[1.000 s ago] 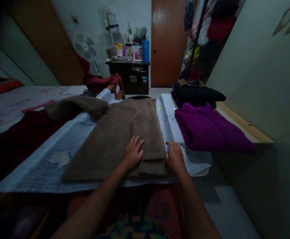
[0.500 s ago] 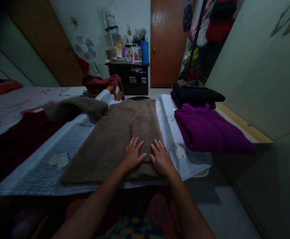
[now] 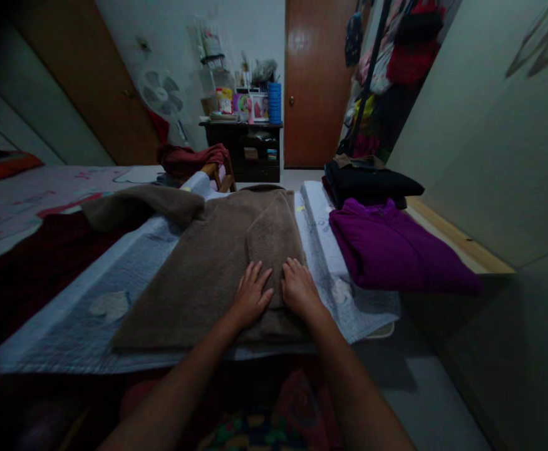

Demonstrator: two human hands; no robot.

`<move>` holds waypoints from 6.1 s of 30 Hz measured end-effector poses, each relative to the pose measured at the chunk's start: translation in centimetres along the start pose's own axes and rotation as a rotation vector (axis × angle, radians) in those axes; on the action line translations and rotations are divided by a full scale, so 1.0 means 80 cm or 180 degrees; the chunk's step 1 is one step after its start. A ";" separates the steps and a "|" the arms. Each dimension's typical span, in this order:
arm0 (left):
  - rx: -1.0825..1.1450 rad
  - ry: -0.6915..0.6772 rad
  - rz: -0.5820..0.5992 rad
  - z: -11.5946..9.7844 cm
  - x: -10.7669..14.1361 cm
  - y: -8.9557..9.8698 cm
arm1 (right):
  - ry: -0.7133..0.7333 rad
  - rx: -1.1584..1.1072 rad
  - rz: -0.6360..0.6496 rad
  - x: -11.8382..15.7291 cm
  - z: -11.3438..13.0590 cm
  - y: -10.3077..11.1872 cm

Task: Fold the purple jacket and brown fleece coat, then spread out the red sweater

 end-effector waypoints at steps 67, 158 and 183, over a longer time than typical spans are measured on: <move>-0.0310 0.0385 0.0543 0.055 -0.105 0.015 | -0.0206 0.0219 -0.0187 -0.050 -0.013 -0.027; 0.0236 0.0188 0.0418 0.028 -0.025 0.004 | 0.0081 0.0349 -0.0006 -0.097 -0.050 -0.011; 0.0257 0.0088 0.0384 0.026 -0.021 0.008 | 0.0543 0.0363 0.0277 -0.058 -0.012 -0.010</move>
Point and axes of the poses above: each hand's wrist, its own x-axis away from the middle knuckle, its own y-axis out of the back of the hand, z = x × y, the point moved 5 cm from there along -x, towards the middle knuckle, and after that the axes turned 7 degrees about z, right-handed, at the moved point
